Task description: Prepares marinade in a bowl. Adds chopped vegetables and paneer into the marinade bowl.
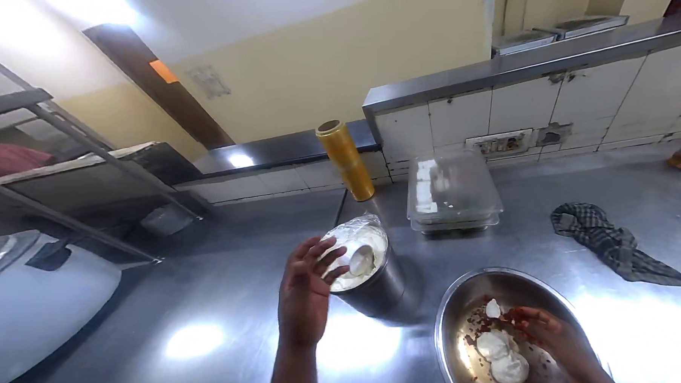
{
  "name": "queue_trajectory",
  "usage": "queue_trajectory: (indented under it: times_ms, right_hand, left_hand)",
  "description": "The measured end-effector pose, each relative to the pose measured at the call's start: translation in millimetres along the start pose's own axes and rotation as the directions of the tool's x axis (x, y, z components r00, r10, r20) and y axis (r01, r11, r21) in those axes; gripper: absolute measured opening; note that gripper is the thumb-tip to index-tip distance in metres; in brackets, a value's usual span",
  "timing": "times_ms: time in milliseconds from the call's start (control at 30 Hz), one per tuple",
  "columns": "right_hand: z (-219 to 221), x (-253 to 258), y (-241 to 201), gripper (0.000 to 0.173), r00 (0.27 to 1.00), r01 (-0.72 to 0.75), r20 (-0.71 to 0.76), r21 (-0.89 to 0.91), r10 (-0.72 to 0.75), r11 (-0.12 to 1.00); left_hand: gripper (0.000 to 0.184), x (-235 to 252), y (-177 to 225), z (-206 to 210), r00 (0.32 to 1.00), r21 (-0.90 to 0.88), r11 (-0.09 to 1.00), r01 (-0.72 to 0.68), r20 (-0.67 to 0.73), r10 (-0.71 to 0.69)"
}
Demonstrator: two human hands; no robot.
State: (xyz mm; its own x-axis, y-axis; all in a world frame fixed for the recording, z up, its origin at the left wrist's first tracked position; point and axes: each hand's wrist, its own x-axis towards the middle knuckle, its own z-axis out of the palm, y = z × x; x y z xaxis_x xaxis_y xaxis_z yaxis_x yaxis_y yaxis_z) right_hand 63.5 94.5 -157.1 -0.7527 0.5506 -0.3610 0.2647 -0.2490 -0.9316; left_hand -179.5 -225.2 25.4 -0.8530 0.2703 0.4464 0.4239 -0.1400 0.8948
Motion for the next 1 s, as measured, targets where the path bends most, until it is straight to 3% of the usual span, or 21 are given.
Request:
queue_trajectory:
  times_ms: [67,167,267,433,567,667,767,900,1000]
  right_hand:
    - [-0.9,3.0,4.3,0.03,1.0,0.0,0.003,-0.002,0.0,1.0]
    - [0.3,0.8,1.2,0.031,1.0,-0.028,0.01,-0.017,0.029,0.999]
    - [-0.2,-0.8,0.0,0.03,1.0,-0.029,0.004,-0.017,0.03,0.999]
    - [-0.9,-4.5,1.1,0.029,0.999,-0.031,-0.015,0.018,0.031,0.999]
    - [0.9,-5.9,-2.8,0.029,1.0,-0.006,0.026,-0.011,0.006,1.0]
    - [0.2,-7.4,-8.6,0.03,0.999,-0.016,0.047,-0.048,0.019,0.999]
    - [2.8,-9.3,-8.1,0.03,0.998,-0.035,0.049,-0.033,0.036,0.999]
    - [1.5,-10.3,-6.4,0.029,0.999,-0.021,0.023,-0.015,0.022,1.0]
    - [1.5,-10.5,-3.1,0.029,1.0,-0.015,0.012,-0.021,0.015,1.0]
  left_hand:
    - [0.056,-9.5,-4.8,3.7,0.995,-0.435,0.899,0.057,-0.044,-0.085]
    - [0.068,-18.7,-22.0,5.6,0.918,-0.622,0.771,0.135,-0.214,-0.333]
    - [0.072,-31.7,-30.5,5.9,0.854,-0.656,0.726,0.207,-0.241,-0.461]
    - [0.073,-62.0,-23.2,6.4,0.83,-0.671,0.705,0.23,-0.243,-0.502]
    - [0.078,-84.8,-30.7,-13.2,0.874,-0.654,0.723,0.222,-0.195,-0.445]
    - [0.079,-71.7,-38.3,-17.7,0.923,-0.716,0.677,0.172,-0.122,-0.365]
    - [0.08,-59.0,-51.9,-3.2,0.906,-0.753,0.632,0.184,-0.12,-0.407]
    - [0.081,-84.5,-50.3,7.0,0.838,-0.725,0.658,0.203,-0.218,-0.5]
    - [0.074,-102.7,-57.3,0.2,0.857,-0.842,0.535,0.065,-0.228,-0.463]
